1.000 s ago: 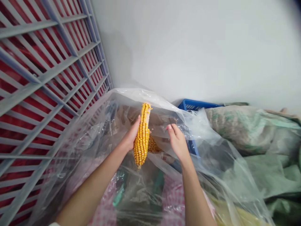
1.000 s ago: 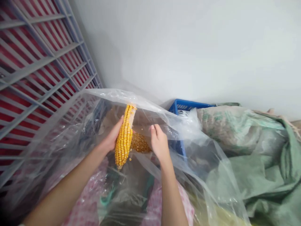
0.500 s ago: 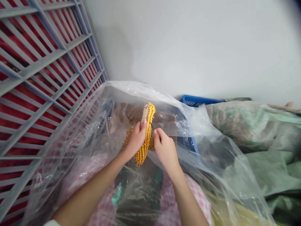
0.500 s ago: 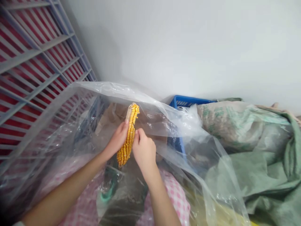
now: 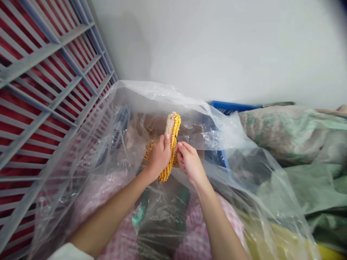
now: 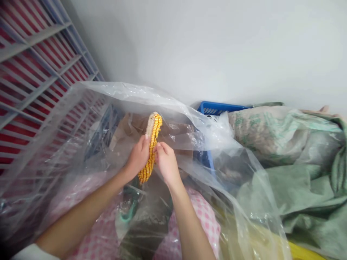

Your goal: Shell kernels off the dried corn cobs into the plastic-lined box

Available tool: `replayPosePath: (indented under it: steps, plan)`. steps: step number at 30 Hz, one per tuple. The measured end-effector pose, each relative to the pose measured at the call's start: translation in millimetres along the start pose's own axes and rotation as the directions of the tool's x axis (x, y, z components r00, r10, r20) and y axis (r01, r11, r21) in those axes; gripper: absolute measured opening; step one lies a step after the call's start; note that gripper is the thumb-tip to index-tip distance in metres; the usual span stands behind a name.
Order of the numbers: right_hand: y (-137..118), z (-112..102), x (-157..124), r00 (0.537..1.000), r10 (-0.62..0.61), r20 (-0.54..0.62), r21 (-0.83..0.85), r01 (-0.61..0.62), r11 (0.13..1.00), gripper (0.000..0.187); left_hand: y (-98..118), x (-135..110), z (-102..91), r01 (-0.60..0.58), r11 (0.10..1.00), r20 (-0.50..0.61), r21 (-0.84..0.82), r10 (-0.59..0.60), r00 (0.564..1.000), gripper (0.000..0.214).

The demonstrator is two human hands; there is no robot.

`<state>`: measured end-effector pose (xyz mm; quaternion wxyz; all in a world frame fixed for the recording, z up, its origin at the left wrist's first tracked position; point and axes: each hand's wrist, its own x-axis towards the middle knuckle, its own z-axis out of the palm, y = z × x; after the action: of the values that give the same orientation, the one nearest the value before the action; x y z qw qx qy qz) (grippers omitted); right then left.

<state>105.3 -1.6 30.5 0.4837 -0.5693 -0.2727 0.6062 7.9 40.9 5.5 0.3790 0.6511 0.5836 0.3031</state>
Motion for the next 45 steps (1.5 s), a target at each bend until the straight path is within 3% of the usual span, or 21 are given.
replayPosePath:
  steps: [2,4,6,9,11,14,18,21,26,30,34,40,45]
  plan:
    - [-4.0,-1.9,-2.5,0.999,-0.011,0.051,0.071,0.007,0.997,0.023,-2.3,2.2,-0.2,0.026,0.954,0.060,-0.300,-0.008,0.998,0.041]
    - [-6.7,-6.8,-3.7,0.998,-0.009,0.068,0.109,0.001,0.994,0.025,-4.5,4.2,1.1,0.116,0.851,0.160,-0.512,-0.038,0.986,0.041]
    - [-7.0,-12.1,-3.3,1.000,-0.012,0.022,0.069,0.010,0.998,0.025,-6.5,5.6,3.5,0.187,0.787,0.215,-0.589,-0.071,0.974,0.043]
    - [-4.4,-15.5,-2.6,0.983,-0.153,-0.100,-0.238,0.125,0.963,0.029,-7.9,6.8,6.8,0.182,0.785,0.173,-0.593,-0.097,0.980,0.043]
    - [-2.6,-13.0,-3.6,0.941,-0.304,-0.152,-0.530,0.182,0.828,0.034,-7.2,7.3,7.1,0.145,0.812,0.126,-0.565,-0.088,0.988,0.043]
    - [0.2,-2.4,-7.7,0.891,-0.423,-0.164,-0.833,0.105,0.544,0.037,-5.1,7.5,5.1,0.113,0.845,0.073,-0.522,-0.088,0.993,0.046]
    - [4.0,12.8,-12.7,0.894,-0.430,-0.128,-0.972,-0.027,0.234,0.035,-3.2,6.6,2.6,0.073,0.892,-0.015,-0.446,-0.089,0.996,0.041]
    - [2.6,13.7,-13.7,0.910,-0.406,-0.086,-0.992,-0.043,0.115,0.032,-1.8,4.8,2.1,0.005,0.932,-0.077,-0.363,-0.035,0.996,0.035]
    - [-2.2,5.2,-11.4,0.923,-0.382,-0.043,-0.997,-0.018,0.069,0.032,-0.6,0.6,2.4,-0.033,0.953,-0.063,-0.301,0.014,0.998,0.032]
    - [3.0,4.6,-7.1,0.919,-0.395,-0.015,-0.999,-0.031,-0.035,0.031,-3.8,-1.4,5.5,-0.031,0.975,-0.033,-0.221,0.024,0.999,0.029]
    - [8.2,6.3,-2.7,0.922,-0.386,0.036,-0.996,0.001,-0.090,0.032,-8.6,-0.7,9.7,-0.010,0.965,-0.027,-0.261,0.003,1.000,0.028]
    - [11.4,4.3,4.1,0.917,-0.394,0.068,-0.994,0.030,-0.102,0.036,-19.5,9.0,9.1,0.070,0.929,0.074,-0.363,-0.047,0.996,0.030]
    - [20.6,0.3,11.2,0.913,-0.401,0.071,-0.996,0.041,-0.083,0.042,-25.6,14.7,7.4,0.244,0.862,0.232,-0.445,-0.152,0.961,0.035]
